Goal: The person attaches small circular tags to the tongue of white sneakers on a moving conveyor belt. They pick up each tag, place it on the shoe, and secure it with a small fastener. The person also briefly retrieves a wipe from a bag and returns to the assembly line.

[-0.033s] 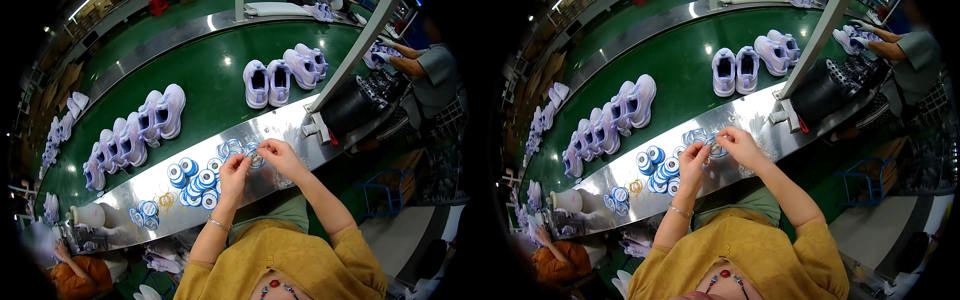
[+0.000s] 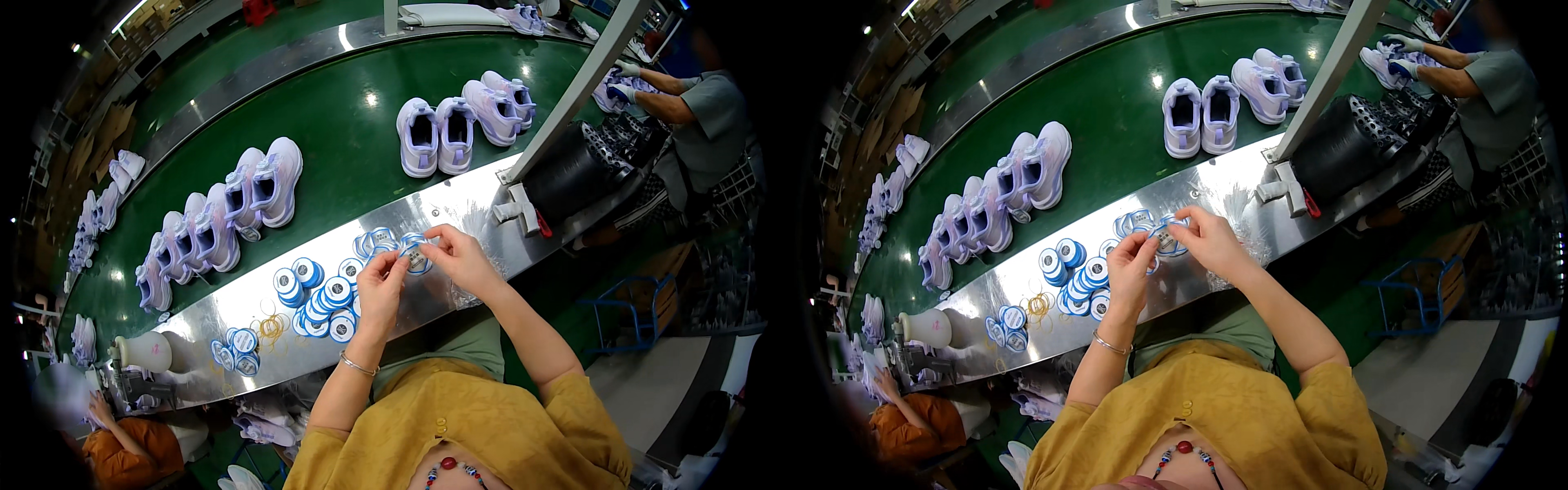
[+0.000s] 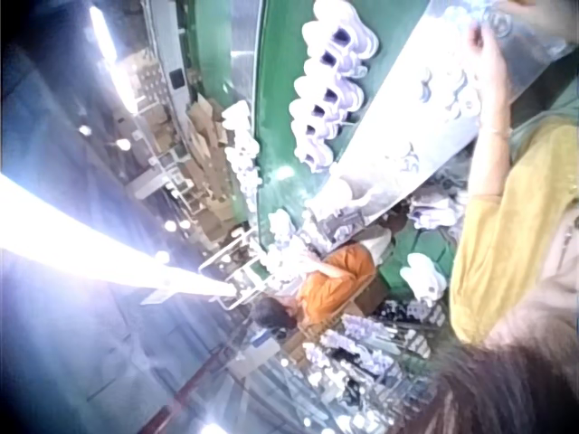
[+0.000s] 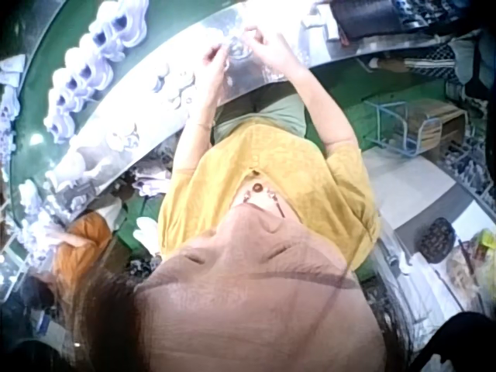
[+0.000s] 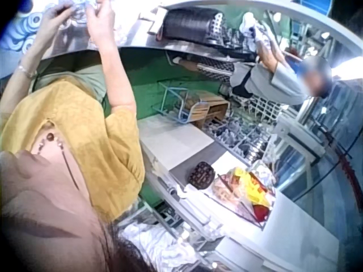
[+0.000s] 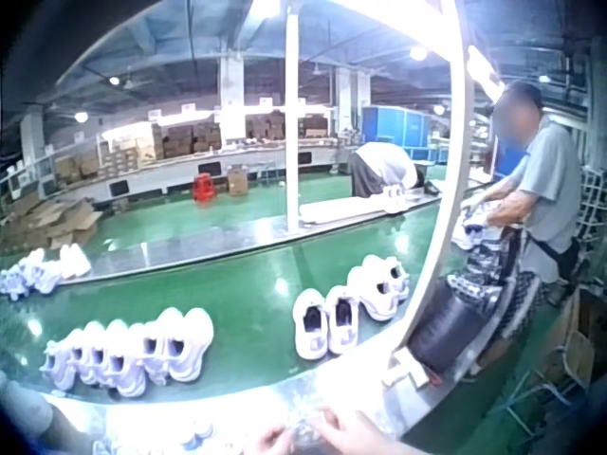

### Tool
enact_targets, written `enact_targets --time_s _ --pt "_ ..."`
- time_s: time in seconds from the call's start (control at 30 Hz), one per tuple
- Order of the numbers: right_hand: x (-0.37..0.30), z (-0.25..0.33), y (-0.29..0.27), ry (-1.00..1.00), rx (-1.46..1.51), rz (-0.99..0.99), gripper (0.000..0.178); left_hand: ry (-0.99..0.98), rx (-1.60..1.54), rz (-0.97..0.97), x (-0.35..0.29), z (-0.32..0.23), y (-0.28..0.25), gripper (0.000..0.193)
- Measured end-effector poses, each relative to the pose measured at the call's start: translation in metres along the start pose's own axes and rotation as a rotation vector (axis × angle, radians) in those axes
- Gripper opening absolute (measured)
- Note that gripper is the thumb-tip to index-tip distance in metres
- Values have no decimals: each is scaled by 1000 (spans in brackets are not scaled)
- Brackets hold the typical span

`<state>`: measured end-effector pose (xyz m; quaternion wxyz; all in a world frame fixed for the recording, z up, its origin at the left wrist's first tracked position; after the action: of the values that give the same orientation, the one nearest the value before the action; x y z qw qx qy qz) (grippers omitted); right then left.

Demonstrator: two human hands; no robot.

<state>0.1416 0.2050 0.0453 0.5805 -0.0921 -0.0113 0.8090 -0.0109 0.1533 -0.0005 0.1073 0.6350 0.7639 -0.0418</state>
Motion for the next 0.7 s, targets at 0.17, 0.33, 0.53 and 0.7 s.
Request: enact_targets --time_s 0.17,0.33,0.53,0.7 --pt "-20 32 11 -351 -104 -49 11 122 118 -113 -5 -9 -2 9" --pt "-29 39 33 -514 -357 -69 5 302 327 -159 -16 -23 -8 8" --pt "-31 38 59 -502 -547 -39 10 424 517 -210 -31 -41 -17 6" --pt "-33 17 74 -202 -167 167 14 476 491 -90 -50 -32 -34 8"
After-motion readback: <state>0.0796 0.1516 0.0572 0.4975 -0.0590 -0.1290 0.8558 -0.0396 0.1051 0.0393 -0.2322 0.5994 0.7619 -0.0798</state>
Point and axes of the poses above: each hand's wrist, its own x-axis towards the middle knuckle, its own y-axis out of the palm, z = x × y, the point moved 6 cm from there along x, towards the middle knuckle, and after that the axes turned 15 degrees about x, right-handed, at the moved point
